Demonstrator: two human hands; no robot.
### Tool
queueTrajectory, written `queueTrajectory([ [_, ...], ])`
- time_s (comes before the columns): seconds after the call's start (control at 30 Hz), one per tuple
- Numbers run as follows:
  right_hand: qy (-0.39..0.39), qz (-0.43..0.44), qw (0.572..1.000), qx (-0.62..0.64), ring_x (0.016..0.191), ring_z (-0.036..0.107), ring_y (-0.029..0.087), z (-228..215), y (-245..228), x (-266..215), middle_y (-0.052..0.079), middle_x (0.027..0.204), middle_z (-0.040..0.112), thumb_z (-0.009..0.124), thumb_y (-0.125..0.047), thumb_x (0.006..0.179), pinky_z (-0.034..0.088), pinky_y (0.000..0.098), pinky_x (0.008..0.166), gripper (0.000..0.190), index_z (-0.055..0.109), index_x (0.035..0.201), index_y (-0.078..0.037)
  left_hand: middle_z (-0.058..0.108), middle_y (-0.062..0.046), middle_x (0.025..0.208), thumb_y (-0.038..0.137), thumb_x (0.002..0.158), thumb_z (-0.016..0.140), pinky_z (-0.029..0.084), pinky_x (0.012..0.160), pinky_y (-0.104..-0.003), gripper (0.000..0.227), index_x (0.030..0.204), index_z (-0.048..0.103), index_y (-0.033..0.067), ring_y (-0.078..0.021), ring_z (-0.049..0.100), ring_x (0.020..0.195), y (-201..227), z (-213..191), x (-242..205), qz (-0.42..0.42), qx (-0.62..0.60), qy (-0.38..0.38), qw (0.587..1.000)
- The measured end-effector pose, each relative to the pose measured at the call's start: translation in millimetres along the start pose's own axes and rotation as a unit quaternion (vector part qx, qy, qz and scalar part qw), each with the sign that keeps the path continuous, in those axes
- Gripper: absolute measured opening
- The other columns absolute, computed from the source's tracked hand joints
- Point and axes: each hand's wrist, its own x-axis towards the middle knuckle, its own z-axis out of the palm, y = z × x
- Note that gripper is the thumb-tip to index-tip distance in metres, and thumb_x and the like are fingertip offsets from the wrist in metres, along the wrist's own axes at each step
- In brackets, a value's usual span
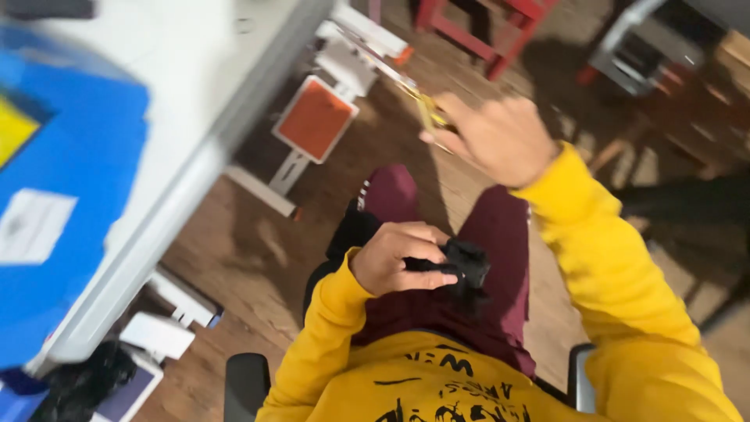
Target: Cutting a strip of black fabric and trimming it with scissors in a workshop.
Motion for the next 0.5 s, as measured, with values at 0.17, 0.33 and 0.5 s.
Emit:
queueTrajectory([
  [0.17,0.119,-0.121,0.977,0.130,0.077,0.066,0.038,94,-62,178,0.014,0.080,0.069,0.070,-0.036,0.098,0.050,0.0505,0.065,0.033,0.066,0.113,-0.007,0.071,-0.016,0.109,0.006,0.088,0.082,0.058,0.085,-0.035,0.018,0.097,0.068,-0.0006,-0.0293,0.074,0.097,29,-50,-47,-0.027,-0.027,0.167,0.985],
  [0.33,0.083,-0.129,0.975,0.158,0.081,0.068,0.036,148,-134,306,0.013,0.087,0.070,0.072,-0.039,0.098,0.052,0.0509,0.069,0.034,0.065,0.100,-0.005,0.071,-0.015,0.096,0.001,0.080,0.084,0.054,0.079,-0.032,0.018,0.092,0.071,-0.0017,-0.0281,0.070,0.087,52,-85,-98,-0.062,0.068,0.338,0.937],
  [0.5,0.040,-0.137,0.982,0.123,0.085,0.069,0.036,161,-175,337,0.015,0.099,0.068,0.073,-0.040,0.094,0.055,0.0481,0.074,0.037,0.069,0.104,-0.005,0.071,-0.013,0.097,-0.002,0.078,0.082,0.055,0.081,-0.031,0.019,0.086,0.065,-0.0014,-0.0236,0.070,0.089,57,-115,-121,-0.038,0.086,0.491,0.866],
])
